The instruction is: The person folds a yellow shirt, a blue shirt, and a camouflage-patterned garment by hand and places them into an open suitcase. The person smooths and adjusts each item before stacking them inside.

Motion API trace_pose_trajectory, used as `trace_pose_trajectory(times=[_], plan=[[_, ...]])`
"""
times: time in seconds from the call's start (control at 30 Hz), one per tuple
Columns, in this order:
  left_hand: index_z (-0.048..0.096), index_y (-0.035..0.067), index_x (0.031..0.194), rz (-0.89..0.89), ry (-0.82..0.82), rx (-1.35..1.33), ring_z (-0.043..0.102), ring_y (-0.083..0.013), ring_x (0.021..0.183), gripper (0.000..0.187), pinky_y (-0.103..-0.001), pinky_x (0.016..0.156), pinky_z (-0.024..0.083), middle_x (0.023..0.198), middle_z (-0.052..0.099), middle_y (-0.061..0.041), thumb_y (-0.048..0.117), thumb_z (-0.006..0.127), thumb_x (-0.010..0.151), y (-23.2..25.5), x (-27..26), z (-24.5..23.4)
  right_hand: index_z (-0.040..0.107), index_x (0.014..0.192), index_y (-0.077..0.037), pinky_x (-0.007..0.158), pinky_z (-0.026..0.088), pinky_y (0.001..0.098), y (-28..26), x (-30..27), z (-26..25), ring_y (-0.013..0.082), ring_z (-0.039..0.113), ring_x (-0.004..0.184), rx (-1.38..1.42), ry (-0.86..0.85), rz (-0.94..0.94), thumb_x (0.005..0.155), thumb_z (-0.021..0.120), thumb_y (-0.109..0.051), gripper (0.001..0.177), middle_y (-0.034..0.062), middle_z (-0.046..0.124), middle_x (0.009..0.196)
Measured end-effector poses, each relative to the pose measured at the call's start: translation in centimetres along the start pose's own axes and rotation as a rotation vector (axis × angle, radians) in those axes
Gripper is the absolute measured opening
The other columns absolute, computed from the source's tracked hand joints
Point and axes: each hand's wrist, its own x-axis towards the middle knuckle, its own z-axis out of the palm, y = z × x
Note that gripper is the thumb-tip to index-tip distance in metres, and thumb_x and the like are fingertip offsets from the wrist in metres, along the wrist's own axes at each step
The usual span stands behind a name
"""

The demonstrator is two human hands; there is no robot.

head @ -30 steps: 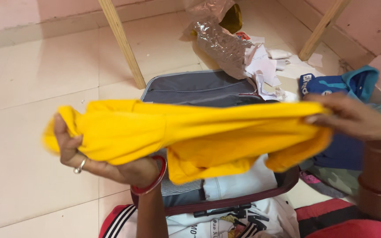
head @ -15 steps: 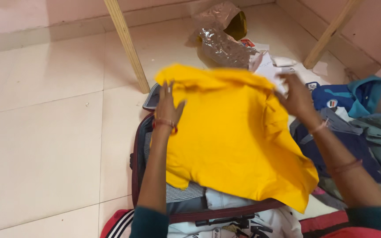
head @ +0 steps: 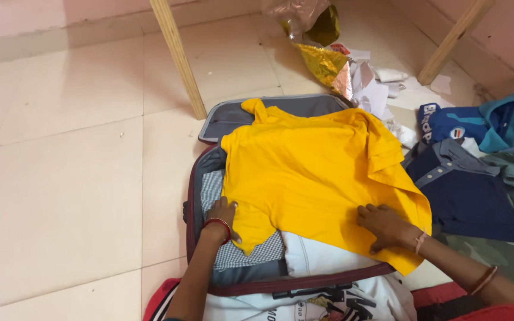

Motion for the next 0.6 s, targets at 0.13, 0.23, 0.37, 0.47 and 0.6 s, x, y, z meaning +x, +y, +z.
trace_pose_trajectory(times=[0.13, 0.23, 0.37, 0.47, 0.6], plan=[[0.057, 0.021, 0.137, 0.056, 0.044, 0.082, 0.037, -0.0326, 0.141, 0.075, -0.044, 0.107, 0.045, 0.148, 0.039, -0.014, 0.021, 0.093, 0.071, -0.1, 1.6, 2.0, 0.073, 0.096, -0.017, 0.098, 0.047, 0.0428, 2.4, 0.0, 2.7, 0.0270, 0.056, 0.119, -0.172, 0.073, 0.094, 0.077, 0.077, -0.027, 0.022, 0.0052, 0.063, 0.122], [0.073, 0.017, 0.119, 0.121, 0.216, 0.013, 0.053, -0.0307, 0.131, 0.036, -0.040, 0.100, 0.054, 0.134, 0.059, -0.011, 0.012, 0.078, 0.084, -0.8, 2.2, 2.8, 0.071, 0.097, -0.016, 0.093, 0.050, 0.0416, 4.4, -0.1, 2.6, 0.0264, 0.064, 0.109, 0.074, 0.151, 0.169, 0.087, 0.067, -0.027, 0.016, 0.0028, 0.071, 0.105], [0.074, 0.009, 0.108, 0.098, 0.220, -0.374, 0.066, -0.0328, 0.112, 0.023, -0.040, 0.095, 0.053, 0.115, 0.072, -0.013, 0.017, 0.077, 0.087, -2.9, 1.2, 0.6, 0.070, 0.101, -0.014, 0.085, 0.054, 0.0397, 5.9, -1.9, 0.0, 0.0275, 0.071, 0.099, 0.417, 0.233, 0.195, 0.087, 0.064, -0.029, 0.021, 0.0036, 0.076, 0.099], [0.071, 0.004, 0.107, 0.177, 0.358, -0.691, 0.073, -0.0319, 0.097, 0.023, -0.039, 0.085, 0.056, 0.106, 0.076, -0.014, 0.017, 0.075, 0.088, -3.9, -0.3, -2.3, 0.071, 0.102, -0.014, 0.087, 0.054, 0.0386, 3.8, -2.8, 0.7, 0.0259, 0.070, 0.101, 0.455, 0.118, 0.142, 0.085, 0.069, -0.035, 0.027, 0.0038, 0.074, 0.104], [0.066, 0.003, 0.118, 0.183, 0.461, -1.059, 0.072, -0.0240, 0.091, 0.026, -0.036, 0.078, 0.057, 0.100, 0.075, -0.012, 0.019, 0.064, 0.097, -3.8, -1.3, -5.8, 0.070, 0.106, -0.014, 0.091, 0.052, 0.0407, 0.2, -2.2, 5.0, 0.0277, 0.067, 0.108, -0.057, 0.168, 0.072, 0.082, 0.070, -0.035, 0.032, 0.0071, 0.068, 0.115]])
